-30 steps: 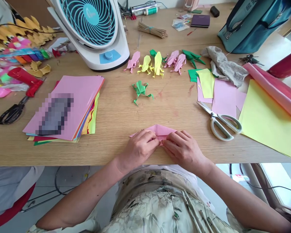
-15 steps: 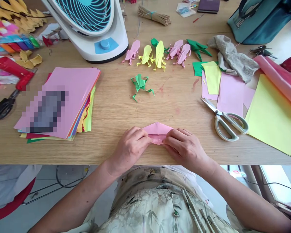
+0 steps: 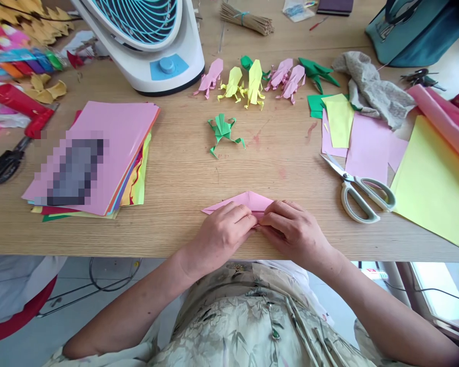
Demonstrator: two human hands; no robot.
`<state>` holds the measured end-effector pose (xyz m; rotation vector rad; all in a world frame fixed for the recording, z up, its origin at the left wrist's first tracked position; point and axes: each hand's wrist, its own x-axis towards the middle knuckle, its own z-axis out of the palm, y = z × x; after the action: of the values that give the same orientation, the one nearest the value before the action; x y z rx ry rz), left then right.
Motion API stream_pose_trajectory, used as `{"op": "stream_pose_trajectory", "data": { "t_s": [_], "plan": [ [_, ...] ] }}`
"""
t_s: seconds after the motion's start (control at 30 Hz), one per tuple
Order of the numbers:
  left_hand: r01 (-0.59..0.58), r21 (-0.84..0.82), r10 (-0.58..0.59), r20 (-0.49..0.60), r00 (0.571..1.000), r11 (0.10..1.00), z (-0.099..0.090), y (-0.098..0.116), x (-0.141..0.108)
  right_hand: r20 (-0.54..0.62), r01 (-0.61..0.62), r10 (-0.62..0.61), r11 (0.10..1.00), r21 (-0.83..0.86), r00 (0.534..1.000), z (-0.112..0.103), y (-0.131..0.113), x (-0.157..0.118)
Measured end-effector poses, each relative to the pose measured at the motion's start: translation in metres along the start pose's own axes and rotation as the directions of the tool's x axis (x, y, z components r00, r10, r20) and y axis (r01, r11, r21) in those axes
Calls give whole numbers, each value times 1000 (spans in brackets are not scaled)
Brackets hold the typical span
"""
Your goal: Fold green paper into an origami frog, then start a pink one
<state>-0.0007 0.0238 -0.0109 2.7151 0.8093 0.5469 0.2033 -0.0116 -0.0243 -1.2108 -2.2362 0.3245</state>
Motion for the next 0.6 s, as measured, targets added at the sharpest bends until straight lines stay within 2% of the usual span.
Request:
{"op": "stream_pose_trajectory", "data": {
  "t_s": [0.2,0.4,0.6],
  "plan": [
    [107,18,-106,-31,994,994,9,6,2,36,-20,19,1000,17,999,-6,3,-7],
    [173,141,-166,-61,984,975,14,17,1,49,-4,6,999,-40,999,-13,4,-11],
    [239,76,-232,-96,968,968,15,20,4,67,-48,51,997,-55,996,-21,11,-16]
  ]
}}
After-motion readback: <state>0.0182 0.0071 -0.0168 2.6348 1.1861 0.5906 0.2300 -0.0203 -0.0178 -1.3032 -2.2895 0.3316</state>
